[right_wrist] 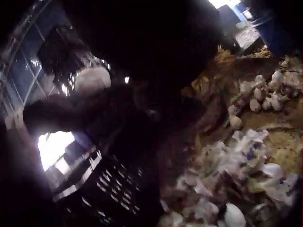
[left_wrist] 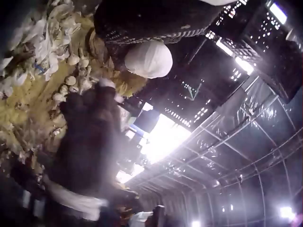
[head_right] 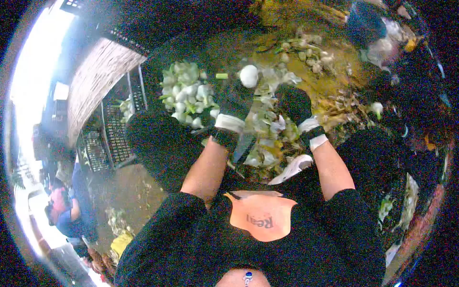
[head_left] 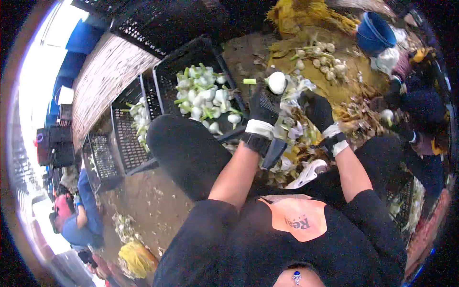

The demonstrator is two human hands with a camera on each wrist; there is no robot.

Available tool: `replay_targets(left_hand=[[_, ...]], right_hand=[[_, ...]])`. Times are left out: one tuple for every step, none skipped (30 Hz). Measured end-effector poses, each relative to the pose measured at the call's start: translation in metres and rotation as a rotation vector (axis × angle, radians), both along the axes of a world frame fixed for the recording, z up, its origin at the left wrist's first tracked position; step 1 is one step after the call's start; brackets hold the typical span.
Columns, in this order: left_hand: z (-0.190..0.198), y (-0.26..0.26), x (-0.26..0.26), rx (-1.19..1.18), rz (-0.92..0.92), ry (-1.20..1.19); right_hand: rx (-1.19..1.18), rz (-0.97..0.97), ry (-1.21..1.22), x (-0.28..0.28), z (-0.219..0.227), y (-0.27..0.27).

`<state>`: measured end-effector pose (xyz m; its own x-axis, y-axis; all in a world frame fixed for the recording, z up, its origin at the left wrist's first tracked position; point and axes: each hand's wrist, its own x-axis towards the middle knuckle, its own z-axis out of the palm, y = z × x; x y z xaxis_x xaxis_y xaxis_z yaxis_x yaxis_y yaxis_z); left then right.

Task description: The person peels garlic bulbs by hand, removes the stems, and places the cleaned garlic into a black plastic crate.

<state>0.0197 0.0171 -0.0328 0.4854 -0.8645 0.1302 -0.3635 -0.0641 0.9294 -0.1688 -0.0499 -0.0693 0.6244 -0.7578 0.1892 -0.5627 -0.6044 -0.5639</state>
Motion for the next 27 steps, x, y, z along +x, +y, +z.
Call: replay_targets(left_hand=[[-0.007, -0.002, 0.015, -0.187, -0.021, 0.391], [-0.014, -0.003, 0.029, -0.380, -0.045, 0.782], [-0.006, 0.000, 0.040, -0.416, -0.002, 0.875], [0.003, 0.010, 0.055, -0.467, 0.037, 0.951], [0.015, 0.018, 0.071, -0.552, 0.064, 1.054], [0.030, 0.027, 0.089, -0.656, 0.074, 1.160], [0.044, 0.037, 0.108, -0.773, 0.074, 1.258], [0.058, 0.045, 0.126, -0.881, 0.063, 1.337], [0.069, 0.052, 0.144, -0.972, 0.047, 1.383], [0.080, 0.060, 0.157, -1.008, 0.031, 1.360], [0.084, 0.061, 0.164, -1.015, 0.024, 1.337], [0.088, 0.061, 0.167, -1.015, 0.012, 1.300], [0.089, 0.058, 0.163, -0.986, 0.010, 1.258], [0.085, 0.055, 0.152, -0.929, 0.007, 1.227], [0.088, 0.043, 0.134, -0.912, 0.089, 1.224], [0.083, 0.036, 0.119, -0.841, 0.108, 1.210], [0.078, 0.033, 0.104, -0.754, 0.112, 1.196], [0.074, 0.033, 0.091, -0.674, 0.106, 1.184], [0.065, 0.031, 0.079, -0.603, 0.098, 1.165], [0.058, 0.031, 0.072, -0.540, 0.082, 1.146], [0.050, 0.031, 0.064, -0.487, 0.068, 1.117], [0.043, 0.031, 0.058, -0.441, 0.054, 1.086], [0.039, 0.029, 0.055, -0.414, 0.051, 1.066], [0.040, 0.029, 0.053, -0.402, 0.060, 1.062], [0.044, 0.029, 0.051, -0.395, 0.067, 1.084], [0.047, 0.029, 0.049, -0.387, 0.074, 1.106], [0.050, 0.026, 0.047, -0.377, 0.068, 1.153]], right_hand=[[-0.204, 0.012, 0.015, 0.001, -0.006, 0.009], [-0.005, -0.042, 0.153, 0.001, -0.011, 0.016], [-0.001, -0.030, 0.155, 0.000, -0.018, 0.017], [-0.026, 0.097, 0.172, -0.003, -0.023, 0.020], [-0.045, 0.218, 0.192, -0.007, -0.027, 0.019], [0.066, 0.220, 0.336, -0.005, -0.022, 0.015], [0.065, 0.205, 0.351, -0.009, -0.030, 0.009], [0.067, 0.126, 0.310, -0.014, -0.047, 0.003], [0.069, 0.052, 0.267, -0.018, -0.057, -0.007], [0.262, 0.001, 0.381, -0.008, -0.042, -0.018], [0.109, -0.001, 0.283, -0.015, -0.080, -0.033], [0.114, -0.015, 0.338, -0.005, -0.077, -0.049], [0.119, -0.028, 0.389, 0.005, -0.080, -0.066], [-0.015, -0.003, 0.445, 0.013, -0.087, -0.081], [-0.150, 0.029, 0.497, 0.022, -0.106, -0.099], [-0.122, -0.006, 0.620, 0.037, -0.120, -0.118], [-0.150, 0.019, 0.623, 0.055, -0.105, -0.124], [-0.241, 0.102, 0.762, 0.065, -0.110, -0.133], [-0.334, 0.189, 0.897, 0.078, -0.114, -0.144], [-0.300, 0.193, 0.965, 0.086, -0.117, -0.152], [-0.264, 0.198, 1.037, 0.093, -0.113, -0.156], [-0.210, 0.059, 0.949, 0.088, -0.150, -0.169], [-0.271, 0.139, 1.082, 0.076, -0.178, -0.180], [-0.223, 0.191, 1.079, 0.077, -0.166, -0.180], [-0.170, 0.238, 1.083, 0.070, -0.160, -0.178], [-0.161, 0.263, 1.094, 0.065, -0.153, -0.179], [-0.162, 0.261, 1.106, 0.059, -0.143, -0.176]])
